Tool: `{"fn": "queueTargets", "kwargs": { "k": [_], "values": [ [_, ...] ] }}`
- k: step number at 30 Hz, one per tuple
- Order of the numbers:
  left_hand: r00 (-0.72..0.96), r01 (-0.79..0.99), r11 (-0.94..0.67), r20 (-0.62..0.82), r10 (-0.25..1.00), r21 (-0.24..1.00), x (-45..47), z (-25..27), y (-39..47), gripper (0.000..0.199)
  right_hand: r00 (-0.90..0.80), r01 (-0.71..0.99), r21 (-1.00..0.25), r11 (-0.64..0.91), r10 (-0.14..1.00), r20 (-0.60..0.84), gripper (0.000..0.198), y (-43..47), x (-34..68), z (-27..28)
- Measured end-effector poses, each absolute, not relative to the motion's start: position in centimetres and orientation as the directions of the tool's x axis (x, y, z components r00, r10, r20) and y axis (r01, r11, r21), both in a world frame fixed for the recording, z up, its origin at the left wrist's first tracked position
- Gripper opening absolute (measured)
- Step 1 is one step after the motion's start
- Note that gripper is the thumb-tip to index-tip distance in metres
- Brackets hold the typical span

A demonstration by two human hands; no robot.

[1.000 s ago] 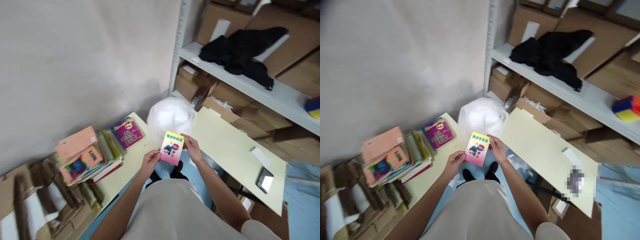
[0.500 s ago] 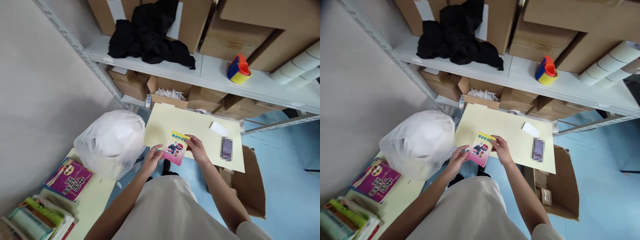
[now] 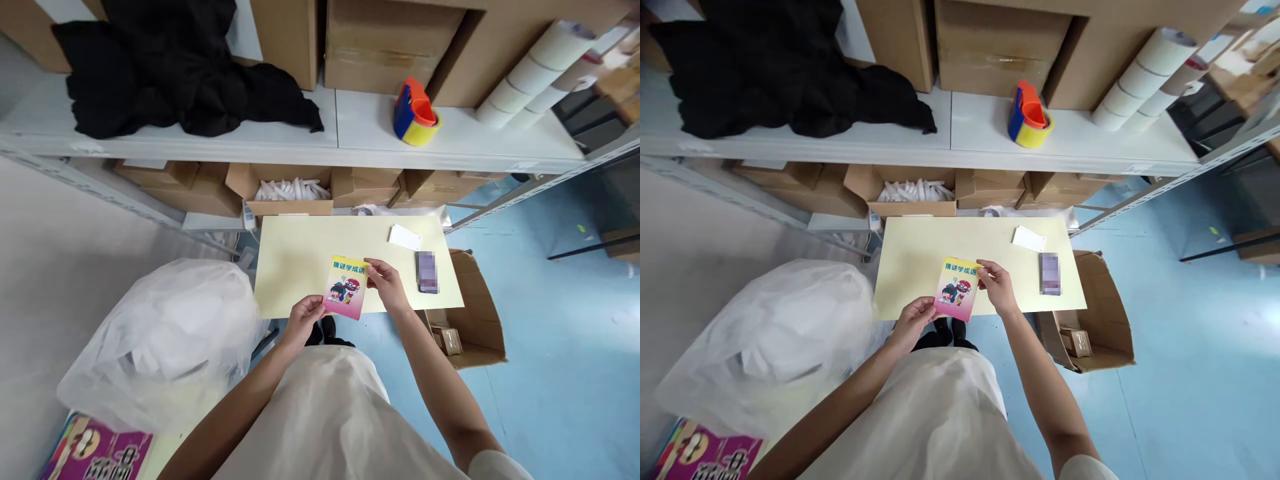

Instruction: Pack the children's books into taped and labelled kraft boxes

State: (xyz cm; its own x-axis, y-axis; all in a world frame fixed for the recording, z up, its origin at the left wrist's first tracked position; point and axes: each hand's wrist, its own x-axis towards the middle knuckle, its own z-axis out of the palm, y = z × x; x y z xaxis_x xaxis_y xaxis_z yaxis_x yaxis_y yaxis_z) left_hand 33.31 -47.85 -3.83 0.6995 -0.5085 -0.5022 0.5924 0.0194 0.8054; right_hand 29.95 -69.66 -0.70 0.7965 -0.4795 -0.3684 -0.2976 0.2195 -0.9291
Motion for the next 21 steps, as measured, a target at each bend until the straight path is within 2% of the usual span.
{"fn": "queueTargets", "kwargs": {
  "k": [4, 10, 13, 17, 19, 21],
  "values": [
    [0.682, 0.6, 0.003, -0.51, -0.524, 0.8, 35.1, -4.2, -48.2, 0.041, 0.775, -0.285, -0.928, 0.241, -0.511, -0.371, 0.037, -70.1, 30.4, -0.5],
    [0.644, 0.64, 0.041, -0.507, -0.572, 0.767, 36.5, -4.5, -48.4, 0.039, 0.799, -0.234, -0.932, 0.275, -0.491, -0.346, 0.038, -70.3, 31.1, -0.7],
    [0.62, 0.677, 0.074, -0.512, -0.594, 0.733, 36.7, -4.6, -49.0, 0.04, 0.881, -0.166, -0.961, 0.221, -0.405, -0.245, 0.046, -70.7, 31.6, -0.4],
    [0.573, 0.698, 0.075, -0.492, -0.656, 0.712, 36.7, -4.0, -50.6, 0.036, 0.963, -0.153, -0.977, 0.152, -0.2, -0.182, 0.061, -71.9, 32.6, 0.4],
    [0.577, 0.662, 0.046, -0.47, -0.667, 0.748, 36.6, -3.5, -51.6, 0.031, 0.968, -0.178, -0.972, 0.156, -0.148, -0.201, 0.052, -72.8, 33.2, 0.7],
    [0.627, 0.607, 0.036, -0.451, -0.635, 0.794, 36.5, -3.3, -52.5, 0.029, 0.959, -0.205, -0.964, 0.167, -0.161, -0.232, 0.038, -73.9, 33.8, 1.0]
  ]
}}
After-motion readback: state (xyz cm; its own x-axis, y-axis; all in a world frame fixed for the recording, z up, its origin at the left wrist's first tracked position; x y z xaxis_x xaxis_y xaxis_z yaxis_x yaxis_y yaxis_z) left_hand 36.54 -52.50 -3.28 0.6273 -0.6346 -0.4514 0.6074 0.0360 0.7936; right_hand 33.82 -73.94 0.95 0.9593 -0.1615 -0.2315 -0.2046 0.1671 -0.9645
